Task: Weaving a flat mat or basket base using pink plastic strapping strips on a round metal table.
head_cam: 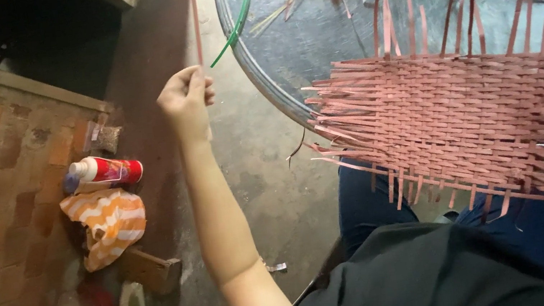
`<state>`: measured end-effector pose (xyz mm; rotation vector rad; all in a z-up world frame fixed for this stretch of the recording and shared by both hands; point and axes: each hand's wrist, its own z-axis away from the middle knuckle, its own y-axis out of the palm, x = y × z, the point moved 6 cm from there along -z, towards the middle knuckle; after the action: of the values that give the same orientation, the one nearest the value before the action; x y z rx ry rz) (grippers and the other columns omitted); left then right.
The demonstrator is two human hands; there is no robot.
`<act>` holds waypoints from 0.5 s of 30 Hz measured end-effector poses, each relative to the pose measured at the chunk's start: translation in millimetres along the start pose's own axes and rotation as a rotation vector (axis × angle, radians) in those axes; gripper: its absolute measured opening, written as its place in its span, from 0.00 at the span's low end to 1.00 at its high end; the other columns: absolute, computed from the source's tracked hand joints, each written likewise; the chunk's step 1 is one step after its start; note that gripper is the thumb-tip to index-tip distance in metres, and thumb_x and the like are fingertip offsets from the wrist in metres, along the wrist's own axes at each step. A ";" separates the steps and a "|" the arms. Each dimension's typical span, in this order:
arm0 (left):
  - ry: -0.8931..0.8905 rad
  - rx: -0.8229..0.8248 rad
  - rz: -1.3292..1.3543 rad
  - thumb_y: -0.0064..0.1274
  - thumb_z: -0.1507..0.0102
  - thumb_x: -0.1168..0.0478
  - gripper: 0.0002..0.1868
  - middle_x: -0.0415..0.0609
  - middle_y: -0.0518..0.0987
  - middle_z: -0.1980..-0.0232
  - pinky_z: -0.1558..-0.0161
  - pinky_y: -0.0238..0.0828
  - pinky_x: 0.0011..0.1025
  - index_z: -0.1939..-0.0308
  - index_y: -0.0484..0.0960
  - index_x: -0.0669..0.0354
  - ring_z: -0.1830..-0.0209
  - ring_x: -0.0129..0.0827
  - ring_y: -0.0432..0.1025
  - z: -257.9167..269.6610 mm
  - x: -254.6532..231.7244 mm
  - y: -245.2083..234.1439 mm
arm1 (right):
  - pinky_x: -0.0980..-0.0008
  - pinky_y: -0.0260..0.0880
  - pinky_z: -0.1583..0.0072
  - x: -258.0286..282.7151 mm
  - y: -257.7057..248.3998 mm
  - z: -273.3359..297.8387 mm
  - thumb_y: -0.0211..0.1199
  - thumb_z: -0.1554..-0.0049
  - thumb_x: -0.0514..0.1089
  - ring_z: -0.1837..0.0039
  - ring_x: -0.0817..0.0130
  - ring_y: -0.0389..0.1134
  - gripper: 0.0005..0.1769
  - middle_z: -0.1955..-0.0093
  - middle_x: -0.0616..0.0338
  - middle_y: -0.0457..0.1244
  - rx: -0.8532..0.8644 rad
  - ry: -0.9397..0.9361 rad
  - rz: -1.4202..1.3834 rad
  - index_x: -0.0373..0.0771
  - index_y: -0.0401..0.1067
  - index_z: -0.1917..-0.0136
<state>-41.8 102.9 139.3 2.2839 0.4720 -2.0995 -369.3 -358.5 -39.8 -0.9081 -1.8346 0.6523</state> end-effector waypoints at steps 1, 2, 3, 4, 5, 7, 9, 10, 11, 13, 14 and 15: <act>0.100 0.005 0.010 0.46 0.46 0.65 0.04 0.46 0.72 0.80 0.83 0.59 0.16 0.72 0.75 0.61 0.86 0.21 0.63 12.9 -17.9 -4.2 | 0.53 0.48 0.34 -9.0 7.8 2.4 0.43 0.51 0.45 0.30 0.47 0.46 0.31 0.30 0.37 0.45 -0.015 0.100 0.017 0.27 0.52 0.36; 0.201 0.010 0.023 0.46 0.45 0.65 0.05 0.45 0.71 0.80 0.80 0.61 0.17 0.73 0.75 0.62 0.85 0.23 0.63 26.3 -35.8 -8.0 | 0.53 0.48 0.34 -18.4 14.5 4.5 0.40 0.43 0.35 0.29 0.47 0.45 0.22 0.29 0.36 0.44 -0.031 0.197 0.036 0.26 0.53 0.36; 0.202 0.006 0.023 0.46 0.45 0.65 0.05 0.45 0.71 0.80 0.80 0.61 0.17 0.73 0.75 0.62 0.85 0.23 0.63 36.5 -41.4 -7.4 | 0.53 0.48 0.34 -5.2 9.1 -8.7 0.40 0.43 0.35 0.29 0.47 0.45 0.22 0.29 0.36 0.44 -0.031 0.193 0.035 0.26 0.53 0.36; 0.305 0.045 -0.007 0.45 0.44 0.66 0.03 0.45 0.72 0.77 0.77 0.64 0.17 0.70 0.75 0.61 0.82 0.22 0.64 48.5 -52.7 -3.1 | 0.54 0.52 0.36 8.0 2.1 -22.1 0.43 0.44 0.35 0.31 0.47 0.49 0.23 0.31 0.36 0.47 -0.024 0.182 0.023 0.26 0.54 0.35; 0.408 0.084 -0.038 0.45 0.43 0.68 0.04 0.44 0.74 0.74 0.73 0.66 0.17 0.67 0.76 0.60 0.79 0.21 0.66 61.2 -63.7 1.5 | 0.56 0.56 0.39 21.2 -4.9 -35.2 0.46 0.46 0.34 0.34 0.46 0.52 0.24 0.33 0.35 0.49 -0.017 0.171 0.012 0.26 0.54 0.35; 0.554 0.113 -0.132 0.46 0.43 0.68 0.04 0.44 0.74 0.72 0.71 0.65 0.19 0.67 0.76 0.60 0.75 0.23 0.67 80.8 -81.7 14.1 | 0.56 0.59 0.40 51.9 -25.2 -66.3 0.47 0.47 0.40 0.38 0.46 0.57 0.23 0.39 0.35 0.55 -0.061 0.003 0.126 0.26 0.59 0.40; 0.703 0.148 -0.228 0.46 0.43 0.68 0.04 0.45 0.75 0.69 0.68 0.63 0.22 0.66 0.76 0.60 0.71 0.26 0.67 97.3 -91.6 31.4 | 0.57 0.62 0.41 92.2 -45.2 -95.4 0.49 0.48 0.46 0.43 0.45 0.62 0.23 0.45 0.34 0.60 -0.108 -0.160 0.240 0.25 0.64 0.45; 0.851 0.231 -0.225 0.44 0.43 0.70 0.06 0.48 0.75 0.66 0.63 0.65 0.25 0.64 0.74 0.61 0.67 0.32 0.69 108.0 -95.1 44.2 | 0.52 0.62 0.42 117.8 -58.0 -108.1 0.49 0.48 0.44 0.45 0.42 0.62 0.20 0.48 0.33 0.59 -0.171 -0.246 0.141 0.25 0.63 0.49; 0.999 0.316 -0.221 0.42 0.43 0.73 0.08 0.52 0.74 0.62 0.58 0.67 0.29 0.61 0.72 0.63 0.64 0.38 0.71 120.1 -97.5 56.8 | 0.48 0.61 0.42 142.1 -71.6 -120.2 0.50 0.48 0.42 0.48 0.39 0.61 0.17 0.51 0.32 0.58 -0.235 -0.331 0.039 0.24 0.62 0.52; 1.306 0.220 -0.431 0.37 0.40 0.72 0.09 0.51 0.74 0.60 0.61 0.71 0.27 0.59 0.72 0.65 0.63 0.36 0.72 145.4 -103.8 77.5 | 0.47 0.61 0.41 156.7 -82.8 -130.2 0.52 0.47 0.41 0.47 0.37 0.61 0.16 0.47 0.31 0.58 -0.240 -0.396 0.125 0.27 0.63 0.49; 1.602 0.099 -0.643 0.32 0.38 0.71 0.12 0.49 0.75 0.58 0.64 0.74 0.26 0.56 0.72 0.66 0.62 0.34 0.73 165.9 -104.5 91.9 | 0.46 0.61 0.40 165.9 -88.4 -133.7 0.53 0.46 0.40 0.45 0.36 0.62 0.17 0.43 0.29 0.58 -0.237 -0.467 0.210 0.29 0.63 0.46; 1.608 0.110 -0.628 0.32 0.38 0.71 0.12 0.49 0.75 0.58 0.64 0.74 0.26 0.56 0.72 0.66 0.62 0.34 0.73 170.0 -109.4 98.0 | 0.46 0.61 0.40 173.7 -93.2 -143.4 0.53 0.46 0.40 0.45 0.36 0.62 0.17 0.43 0.29 0.58 -0.240 -0.453 0.221 0.29 0.63 0.46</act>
<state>-192.1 -49.0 208.6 3.6371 1.0764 0.2939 -313.4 -264.9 178.2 -1.2073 -2.2701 0.8380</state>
